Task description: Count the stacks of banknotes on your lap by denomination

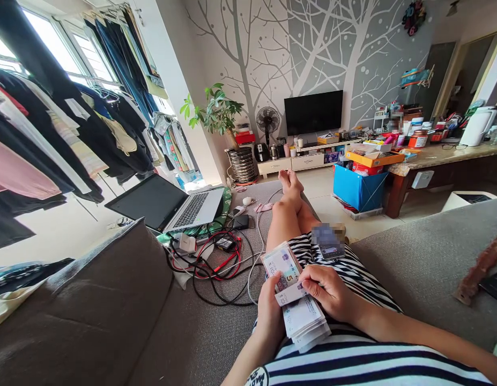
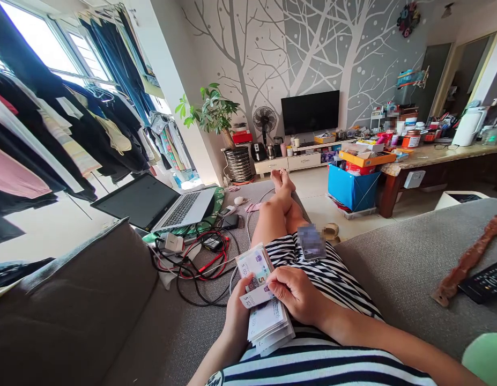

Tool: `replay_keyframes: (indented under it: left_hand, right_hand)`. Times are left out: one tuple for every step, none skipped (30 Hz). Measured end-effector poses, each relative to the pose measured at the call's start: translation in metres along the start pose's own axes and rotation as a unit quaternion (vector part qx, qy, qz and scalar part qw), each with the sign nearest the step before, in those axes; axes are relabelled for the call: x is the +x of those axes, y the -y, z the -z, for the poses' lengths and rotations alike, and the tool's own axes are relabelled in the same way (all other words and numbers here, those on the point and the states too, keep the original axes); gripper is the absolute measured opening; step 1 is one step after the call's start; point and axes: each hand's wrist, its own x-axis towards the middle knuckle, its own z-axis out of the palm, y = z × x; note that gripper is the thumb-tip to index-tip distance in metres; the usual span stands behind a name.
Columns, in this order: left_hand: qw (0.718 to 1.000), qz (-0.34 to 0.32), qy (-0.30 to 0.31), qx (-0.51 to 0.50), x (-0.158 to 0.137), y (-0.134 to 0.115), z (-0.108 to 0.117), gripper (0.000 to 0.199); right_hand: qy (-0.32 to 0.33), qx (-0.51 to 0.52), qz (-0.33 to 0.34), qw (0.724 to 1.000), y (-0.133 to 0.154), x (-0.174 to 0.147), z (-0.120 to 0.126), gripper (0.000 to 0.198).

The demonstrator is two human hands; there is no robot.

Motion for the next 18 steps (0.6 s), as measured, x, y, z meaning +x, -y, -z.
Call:
replay_keyframes:
  left_hand:
    - [1.000, -0.001, 0.001, 0.003, 0.0001, 0.0002, 0.0005, 0.027]
    - [1.000, -0.006, 0.000, 0.006, -0.0003, 0.0003, 0.0007, 0.027]
    - [1.000, -0.012, -0.003, 0.010, -0.0008, 0.0002, 0.0007, 0.026]
    - [1.000, -0.017, -0.006, 0.014, -0.0016, 0.0001, 0.0006, 0.024]
    - [1.000, -0.021, -0.007, 0.019, -0.0023, 0.0000, 0.0005, 0.023]
    - [0.999, -0.024, -0.007, 0.023, -0.0029, -0.0001, 0.0003, 0.023]
    - [0.999, -0.026, -0.007, 0.026, -0.0034, -0.0001, 0.0003, 0.023]
    - [0.999, -0.028, -0.007, 0.027, -0.0038, 0.0000, 0.0002, 0.024]
    - [0.999, -0.029, -0.007, 0.027, -0.0040, 0.0001, 0.0002, 0.024]
    - [0.999, -0.029, -0.006, 0.027, -0.0042, 0.0002, 0.0000, 0.024]
    - [0.999, -0.028, -0.006, 0.026, -0.0045, 0.0002, -0.0002, 0.023]
    - [0.999, -0.025, -0.007, 0.024, -0.0047, 0.0002, -0.0005, 0.022]
    - [0.999, -0.023, -0.008, 0.022, -0.0051, 0.0000, -0.0009, 0.022]
    - [1.000, -0.022, -0.011, 0.019, -0.0055, -0.0003, -0.0014, 0.021]
    - [1.000, -0.023, -0.013, 0.017, -0.0058, -0.0006, -0.0018, 0.020]
    - [0.999, -0.026, -0.013, 0.014, -0.0061, -0.0009, -0.0021, 0.019]
    - [0.999, -0.029, -0.012, 0.013, -0.0062, -0.0010, -0.0023, 0.018]
    - [0.999, -0.030, -0.009, 0.014, -0.0061, -0.0010, -0.0021, 0.018]
  right_hand:
    - [-0.001, -0.001, -0.001, 1.000, -0.0002, 0.0000, -0.0003, 0.031]
    - [-0.002, -0.002, -0.002, 1.000, -0.0004, -0.0001, -0.0008, 0.030]
    - [-0.004, -0.004, -0.002, 1.000, -0.0004, -0.0001, -0.0013, 0.030]
    - [-0.005, -0.006, -0.002, 1.000, -0.0004, -0.0002, -0.0018, 0.029]
    - [-0.005, -0.008, -0.002, 1.000, -0.0003, -0.0003, -0.0023, 0.029]
    - [-0.005, -0.009, -0.002, 1.000, 0.0000, -0.0004, -0.0026, 0.029]
    - [-0.005, -0.010, -0.002, 1.000, 0.0002, -0.0005, -0.0029, 0.029]
    - [-0.005, -0.012, -0.002, 1.000, 0.0006, -0.0006, -0.0030, 0.029]
    - [-0.004, -0.012, -0.002, 1.000, 0.0009, -0.0006, -0.0030, 0.029]
    - [-0.004, -0.013, -0.002, 1.000, 0.0014, -0.0006, -0.0029, 0.029]
    - [-0.003, -0.013, -0.002, 1.000, 0.0018, -0.0006, -0.0028, 0.029]
    - [-0.003, -0.012, -0.002, 1.000, 0.0023, -0.0006, -0.0026, 0.029]
    - [-0.002, -0.012, -0.002, 1.000, 0.0028, -0.0007, -0.0025, 0.029]
    - [-0.001, -0.012, -0.002, 1.000, 0.0032, -0.0008, -0.0024, 0.029]
    - [0.000, -0.012, -0.003, 1.000, 0.0035, -0.0009, -0.0024, 0.029]
    - [0.001, -0.011, -0.004, 1.000, 0.0036, -0.0010, -0.0025, 0.029]
    - [0.002, -0.011, -0.004, 1.000, 0.0035, -0.0012, -0.0026, 0.029]
    - [0.003, -0.010, -0.004, 1.000, 0.0033, -0.0013, -0.0027, 0.029]
